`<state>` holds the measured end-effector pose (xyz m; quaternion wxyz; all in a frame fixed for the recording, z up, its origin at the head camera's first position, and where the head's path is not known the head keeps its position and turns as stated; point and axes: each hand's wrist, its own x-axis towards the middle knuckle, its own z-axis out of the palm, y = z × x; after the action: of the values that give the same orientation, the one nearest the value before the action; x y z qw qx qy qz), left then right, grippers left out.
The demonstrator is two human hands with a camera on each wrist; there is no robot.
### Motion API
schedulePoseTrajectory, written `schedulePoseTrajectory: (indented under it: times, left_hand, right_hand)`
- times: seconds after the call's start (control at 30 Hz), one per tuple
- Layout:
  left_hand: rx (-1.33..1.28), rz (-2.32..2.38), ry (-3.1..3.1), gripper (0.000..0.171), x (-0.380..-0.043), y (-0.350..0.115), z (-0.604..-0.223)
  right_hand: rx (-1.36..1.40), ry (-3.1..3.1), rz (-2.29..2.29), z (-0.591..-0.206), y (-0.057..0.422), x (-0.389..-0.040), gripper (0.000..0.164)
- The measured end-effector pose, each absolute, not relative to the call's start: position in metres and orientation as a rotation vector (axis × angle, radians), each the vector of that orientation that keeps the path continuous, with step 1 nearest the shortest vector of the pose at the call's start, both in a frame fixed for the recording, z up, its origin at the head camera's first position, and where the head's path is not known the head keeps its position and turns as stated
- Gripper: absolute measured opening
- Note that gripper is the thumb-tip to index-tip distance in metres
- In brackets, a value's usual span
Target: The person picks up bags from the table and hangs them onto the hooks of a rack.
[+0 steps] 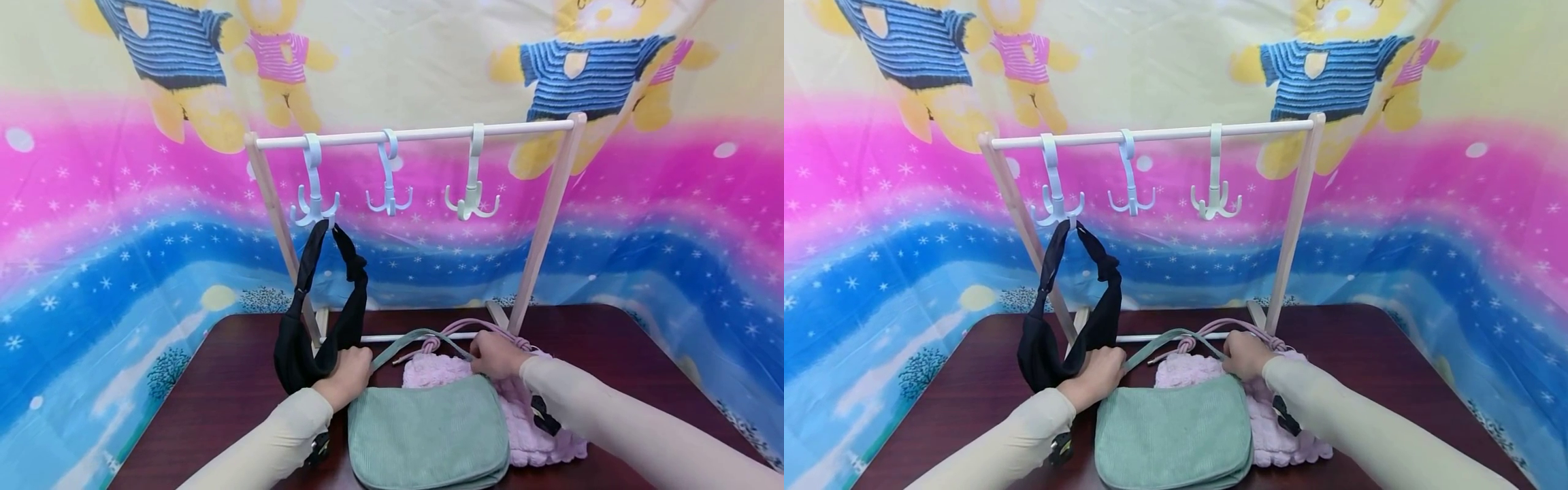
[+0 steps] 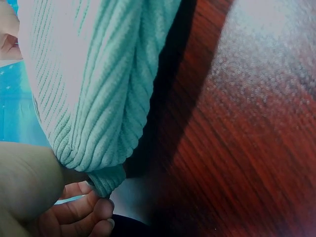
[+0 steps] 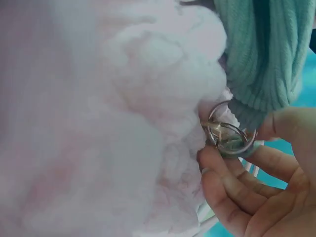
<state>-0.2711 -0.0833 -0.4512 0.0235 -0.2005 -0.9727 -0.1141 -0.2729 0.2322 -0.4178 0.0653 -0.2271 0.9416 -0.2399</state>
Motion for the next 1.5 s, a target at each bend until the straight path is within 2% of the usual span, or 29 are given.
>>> schedulePoseTrajectory:
  times: [0.13, 0.23, 0.37, 0.53, 0.93, 1.2, 1.5]
  left_hand:
    - [-0.625, -0.343, -3.002, 0.038, -0.271, -0.082, -0.452]
    - [-0.627, -0.348, -3.003, 0.038, -0.272, -0.081, -0.452]
    - [-0.633, -0.356, -3.011, 0.039, -0.273, -0.080, -0.453]
    - [-0.644, -0.350, -3.011, 0.037, -0.272, -0.079, -0.453]
    - [-0.685, -0.338, -3.020, 0.038, -0.273, -0.078, -0.450]
    - [-0.639, -0.367, -3.098, 0.033, -0.274, -0.076, -0.445]
    - [-0.626, -0.398, -3.044, 0.034, -0.275, -0.066, -0.448]
  right_hand:
    - [-0.664, 2.837, -0.701, -0.415, 0.236, -0.273, 0.035]
    - [-0.681, 2.833, -0.672, -0.412, 0.238, -0.271, 0.033]
    - [-0.718, 2.837, -0.653, -0.410, 0.240, -0.270, 0.022]
    - [-0.738, 2.845, -0.631, -0.413, 0.242, -0.271, 0.016]
    - [-0.796, 2.791, -0.627, -0.422, 0.249, -0.283, 0.037]
    - [-0.870, 2.786, -0.530, -0.420, 0.246, -0.290, 0.028]
    - [-0.909, 2.749, -0.545, -0.421, 0.242, -0.291, 0.035]
